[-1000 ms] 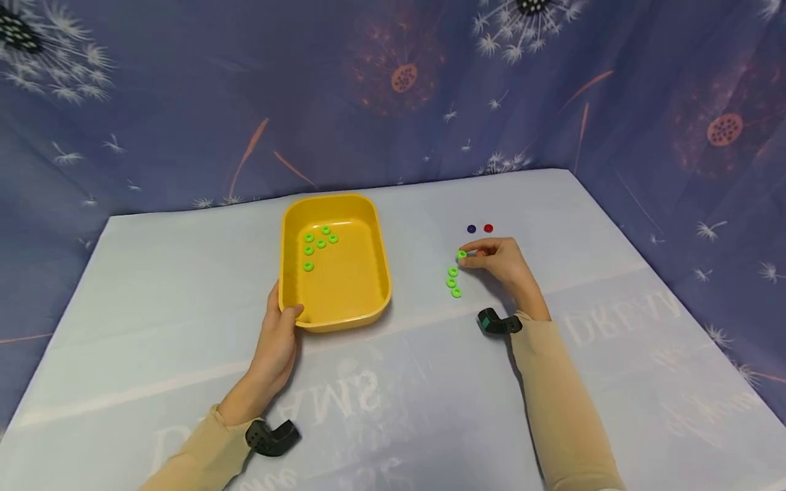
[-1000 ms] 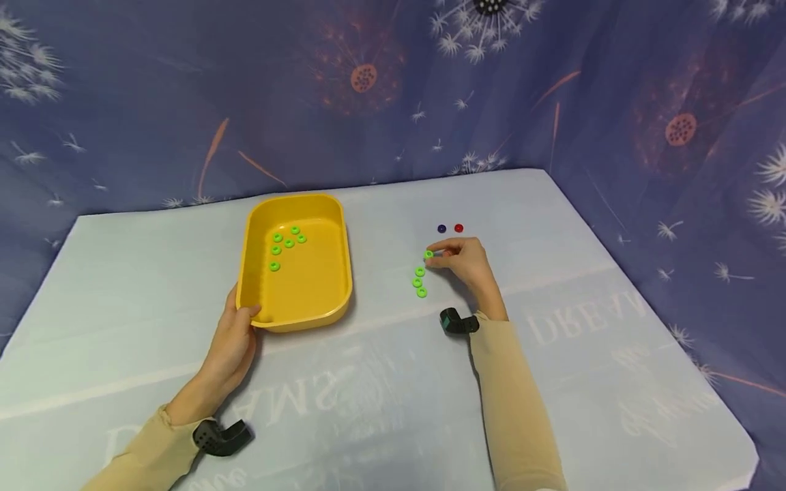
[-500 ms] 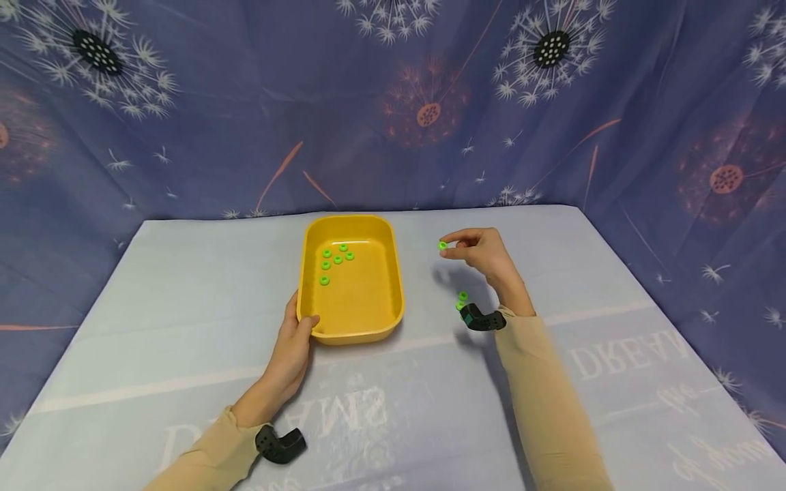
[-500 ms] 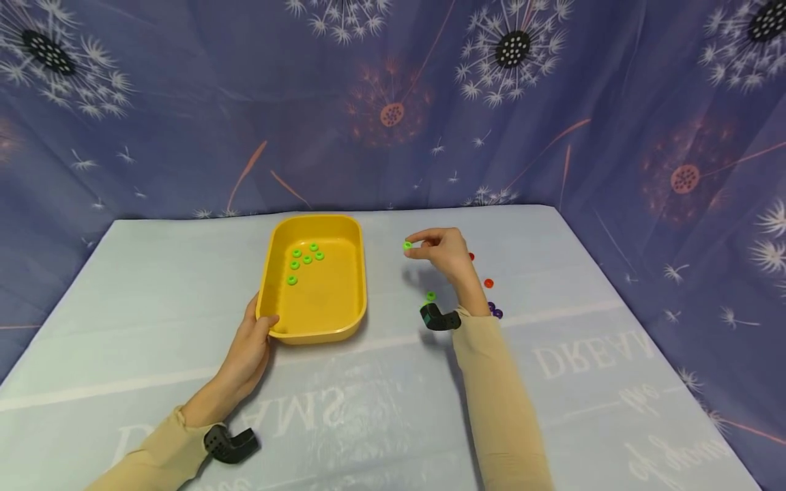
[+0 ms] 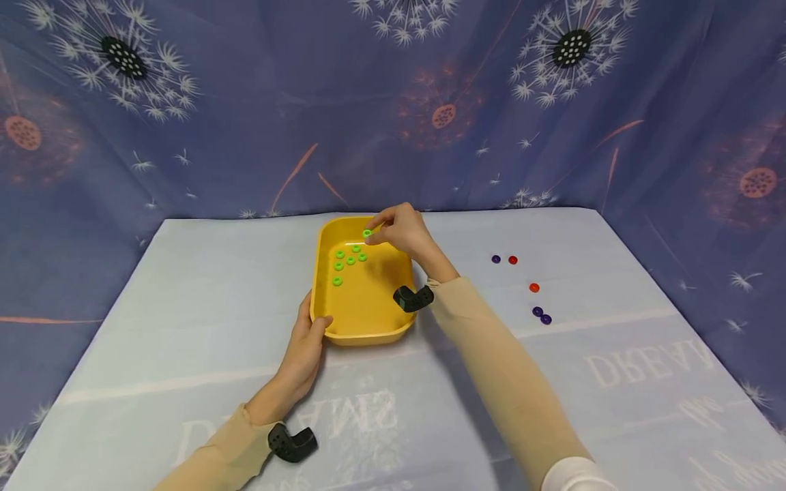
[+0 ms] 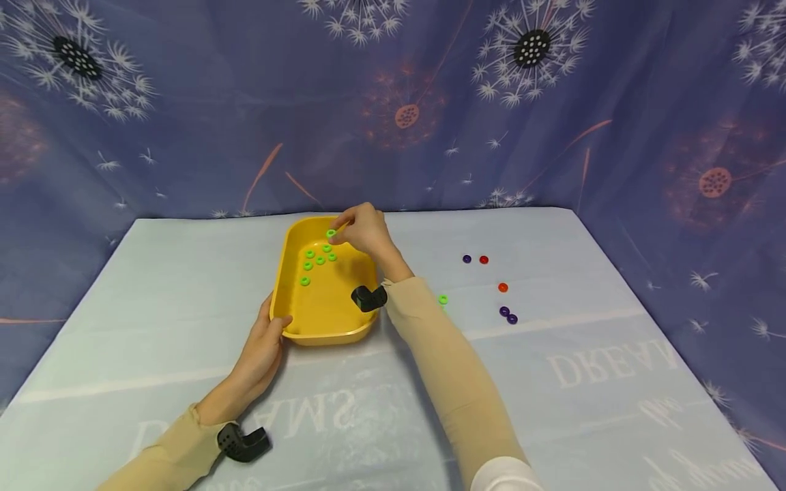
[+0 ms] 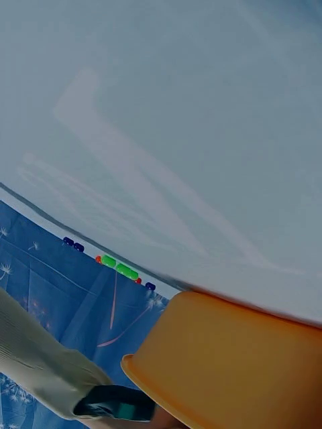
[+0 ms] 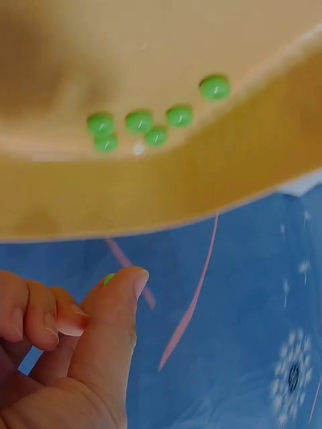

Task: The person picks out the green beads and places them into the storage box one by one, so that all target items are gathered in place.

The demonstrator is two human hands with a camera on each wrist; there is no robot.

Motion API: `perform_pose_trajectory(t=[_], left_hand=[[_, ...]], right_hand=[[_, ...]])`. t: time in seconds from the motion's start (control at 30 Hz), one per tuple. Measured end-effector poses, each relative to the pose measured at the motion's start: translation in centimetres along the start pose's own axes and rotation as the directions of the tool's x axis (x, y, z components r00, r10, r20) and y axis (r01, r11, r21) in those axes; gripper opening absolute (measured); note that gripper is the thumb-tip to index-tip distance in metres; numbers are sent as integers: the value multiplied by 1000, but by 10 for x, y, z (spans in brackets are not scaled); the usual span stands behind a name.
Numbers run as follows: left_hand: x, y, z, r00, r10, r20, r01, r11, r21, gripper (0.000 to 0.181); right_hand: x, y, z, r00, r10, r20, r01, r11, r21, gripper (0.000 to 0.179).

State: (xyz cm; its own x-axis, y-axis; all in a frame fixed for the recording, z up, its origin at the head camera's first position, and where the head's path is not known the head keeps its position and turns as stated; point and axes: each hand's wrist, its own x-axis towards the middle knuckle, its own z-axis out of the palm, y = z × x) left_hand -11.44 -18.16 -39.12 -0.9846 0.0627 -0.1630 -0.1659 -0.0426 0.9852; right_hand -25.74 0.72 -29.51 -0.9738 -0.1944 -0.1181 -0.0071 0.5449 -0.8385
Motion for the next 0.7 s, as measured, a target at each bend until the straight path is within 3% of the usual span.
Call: perform_pose_trajectory(t=[0.23, 0.5, 0.7], left_hand=[[4, -1, -1, 1000, -9, -18, 9, 1000, -1, 68], [5, 1, 1, 999, 4, -33, -4, 1000, -4, 69], [5, -1, -1, 1000, -2, -27, 2, 1000, -3, 68]], right_hand=[[19, 2, 32, 998, 18, 59, -9, 989, -145, 20], [23, -3, 54, 994, 79, 75, -49, 941, -335, 6], [22, -1, 63, 991, 111, 79, -69, 906, -418, 10]])
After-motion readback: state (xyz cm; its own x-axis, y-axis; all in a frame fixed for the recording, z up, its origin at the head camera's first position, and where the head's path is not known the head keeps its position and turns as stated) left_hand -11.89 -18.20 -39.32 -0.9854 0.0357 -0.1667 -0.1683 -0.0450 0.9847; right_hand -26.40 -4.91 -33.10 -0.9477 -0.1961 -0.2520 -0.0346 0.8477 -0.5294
